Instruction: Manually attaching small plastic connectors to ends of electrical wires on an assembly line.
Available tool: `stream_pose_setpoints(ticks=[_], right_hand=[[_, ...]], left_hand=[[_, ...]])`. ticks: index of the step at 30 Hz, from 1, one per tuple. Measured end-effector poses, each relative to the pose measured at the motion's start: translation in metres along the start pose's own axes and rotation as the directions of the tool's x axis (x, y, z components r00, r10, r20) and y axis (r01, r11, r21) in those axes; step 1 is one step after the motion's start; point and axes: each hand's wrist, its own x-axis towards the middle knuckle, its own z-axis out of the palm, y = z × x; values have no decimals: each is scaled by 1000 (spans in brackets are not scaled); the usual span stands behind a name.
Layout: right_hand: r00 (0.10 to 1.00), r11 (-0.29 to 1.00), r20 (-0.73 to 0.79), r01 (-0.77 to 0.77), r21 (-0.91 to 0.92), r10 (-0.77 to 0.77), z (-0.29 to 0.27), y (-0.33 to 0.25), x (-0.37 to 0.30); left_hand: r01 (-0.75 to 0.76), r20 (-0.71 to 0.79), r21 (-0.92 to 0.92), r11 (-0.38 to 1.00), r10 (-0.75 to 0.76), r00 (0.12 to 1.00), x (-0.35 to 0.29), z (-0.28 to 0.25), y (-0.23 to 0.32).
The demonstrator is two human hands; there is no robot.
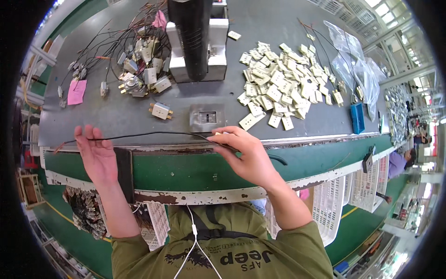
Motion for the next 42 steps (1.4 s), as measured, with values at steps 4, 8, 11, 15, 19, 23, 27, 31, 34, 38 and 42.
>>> stream_pose_setpoints(ticks=[4,8,11,15,19,23,27,31,34,38,42], right_hand=[[999,999,34,-15,-31,16,6,-7,-3],[968,954,-58,228,-194,-243,19,-8,2],[956,918,-8,279,-281,-293,13,-4,2],[957,942,-46,272,-198,-286,19,-2,3],[967,961,-104,213,-175,-234,24,-1,2],[981,989,-127,143,-42,-147,24,-3,-4],[995,966,39,-103,238,96,26,-4,-10],[930,636,255,-367,679,264,19,4,-12],[921,626,272,-388,676,278,20,1,-13],[942,633,216,-332,699,256,25,-1,-13],[920,628,314,-391,673,236,29,-9,-14]], left_hand=[[102,52,279,955,-121,991,-6,15,-7],[286,349,243,927,-359,866,-33,44,-40],[272,304,243,931,-339,890,-34,47,-40],[193,398,216,957,-267,878,-26,36,-40],[188,286,305,933,-278,917,-31,50,-40],[185,390,284,941,-290,874,-29,42,-40],[100,406,235,967,-191,894,-28,42,-38],[46,348,202,978,-115,930,-23,35,-32],[-12,341,196,981,-57,938,-24,37,-31],[-37,371,154,987,-23,928,-23,40,-32],[120,479,394,911,-315,819,-27,50,-40]])
